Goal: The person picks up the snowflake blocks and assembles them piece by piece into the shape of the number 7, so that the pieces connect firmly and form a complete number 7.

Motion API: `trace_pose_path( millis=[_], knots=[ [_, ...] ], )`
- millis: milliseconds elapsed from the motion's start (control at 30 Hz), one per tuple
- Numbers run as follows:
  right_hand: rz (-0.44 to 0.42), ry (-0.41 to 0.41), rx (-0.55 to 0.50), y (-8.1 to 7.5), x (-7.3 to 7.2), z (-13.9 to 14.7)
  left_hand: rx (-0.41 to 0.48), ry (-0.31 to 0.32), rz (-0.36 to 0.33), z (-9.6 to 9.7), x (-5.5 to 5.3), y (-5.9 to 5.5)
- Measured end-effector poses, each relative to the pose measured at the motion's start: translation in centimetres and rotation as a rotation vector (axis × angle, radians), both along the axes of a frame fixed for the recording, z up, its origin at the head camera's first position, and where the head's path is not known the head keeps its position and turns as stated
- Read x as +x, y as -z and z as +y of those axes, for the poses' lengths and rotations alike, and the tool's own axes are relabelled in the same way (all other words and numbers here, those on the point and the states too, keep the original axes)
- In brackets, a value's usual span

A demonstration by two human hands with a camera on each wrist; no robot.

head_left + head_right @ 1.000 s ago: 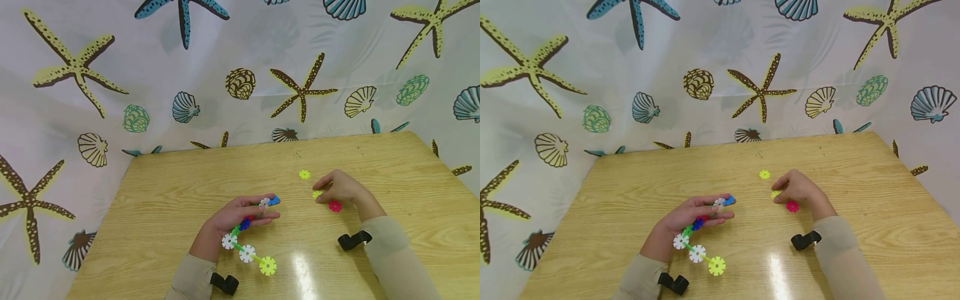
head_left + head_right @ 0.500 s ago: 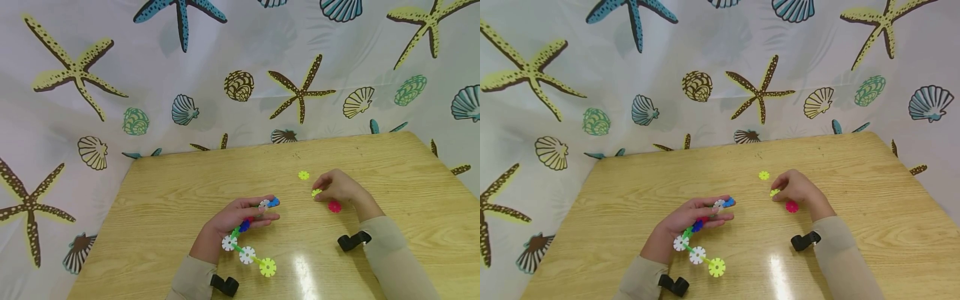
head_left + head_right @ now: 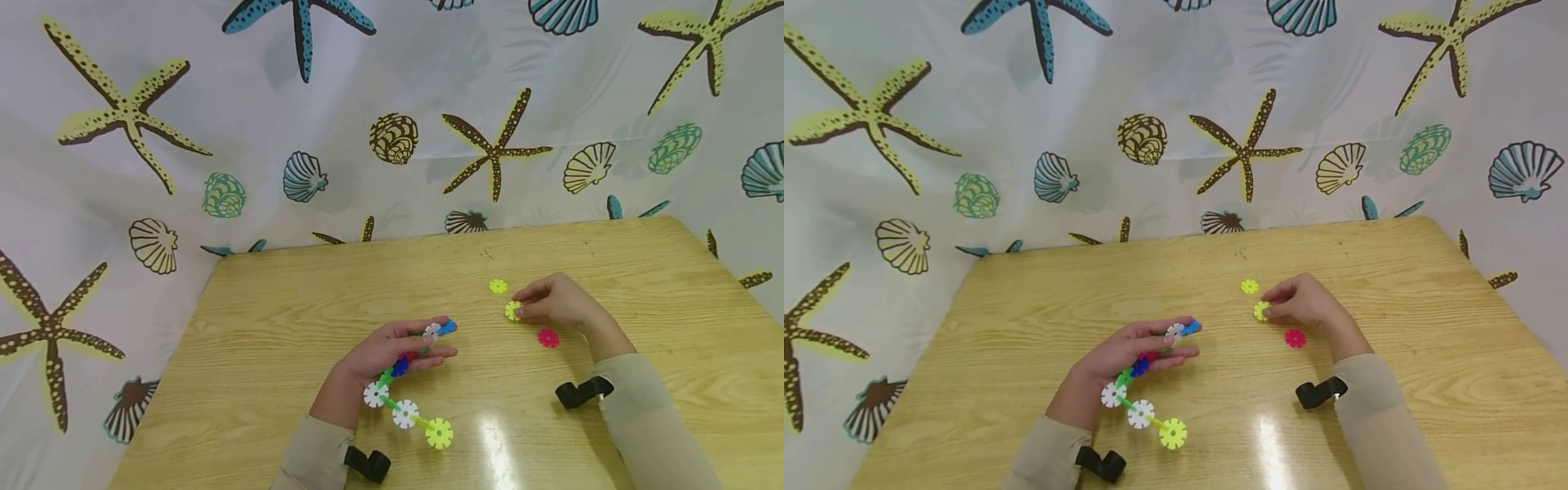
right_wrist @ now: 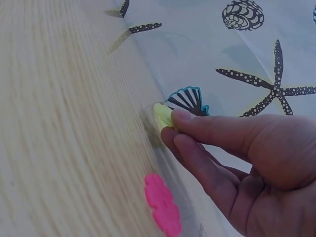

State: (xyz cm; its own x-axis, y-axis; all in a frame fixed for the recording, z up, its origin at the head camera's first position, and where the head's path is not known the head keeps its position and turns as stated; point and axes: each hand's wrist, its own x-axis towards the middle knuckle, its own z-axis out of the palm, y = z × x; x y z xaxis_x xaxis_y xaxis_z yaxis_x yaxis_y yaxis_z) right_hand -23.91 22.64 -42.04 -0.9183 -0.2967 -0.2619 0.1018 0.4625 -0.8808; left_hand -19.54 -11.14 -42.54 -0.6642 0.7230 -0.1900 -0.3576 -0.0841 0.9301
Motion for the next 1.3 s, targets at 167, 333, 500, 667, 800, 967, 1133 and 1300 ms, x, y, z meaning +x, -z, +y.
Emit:
trace_pose_path(
  millis=[167,333,500,667,800,967,1133,1300],
  knots=[
    [-0.011,0.005,-0.041,-0.1,-0.1,-0.2,-0.003,0.005,0.012,-0.1,0.0,-0.1],
    [-0.018,0.013,-0.082,-0.1,-0.3,-0.5,-0.007,0.005,0.01,-0.1,0.0,-0.3],
    [-0.015,0.001,-0.104,0.0,-0.3,-0.8,-0.011,0.002,0.005,0.0,0.0,-0.4],
    [0.001,0.008,-0.091,0.0,-0.3,-1.2,-0.009,0.004,0.0,0.0,0.0,-0.4],
    [0.058,-0.005,-0.035,0.1,-0.3,-1.7,-0.014,0.002,0.003,0.0,0.1,-0.4],
    [0.123,-0.043,0.014,0.1,-0.2,-2.3,-0.022,0.0,0.014,0.1,0.1,-0.4],
    [0.084,-0.05,-0.063,0.0,0.0,-2.7,-0.03,0.012,0.035,0.2,0.2,-0.4],
    [0.053,-0.042,-0.121,-0.1,0.2,-3.2,-0.031,0.012,0.038,0.2,0.2,-0.4]
  ],
)
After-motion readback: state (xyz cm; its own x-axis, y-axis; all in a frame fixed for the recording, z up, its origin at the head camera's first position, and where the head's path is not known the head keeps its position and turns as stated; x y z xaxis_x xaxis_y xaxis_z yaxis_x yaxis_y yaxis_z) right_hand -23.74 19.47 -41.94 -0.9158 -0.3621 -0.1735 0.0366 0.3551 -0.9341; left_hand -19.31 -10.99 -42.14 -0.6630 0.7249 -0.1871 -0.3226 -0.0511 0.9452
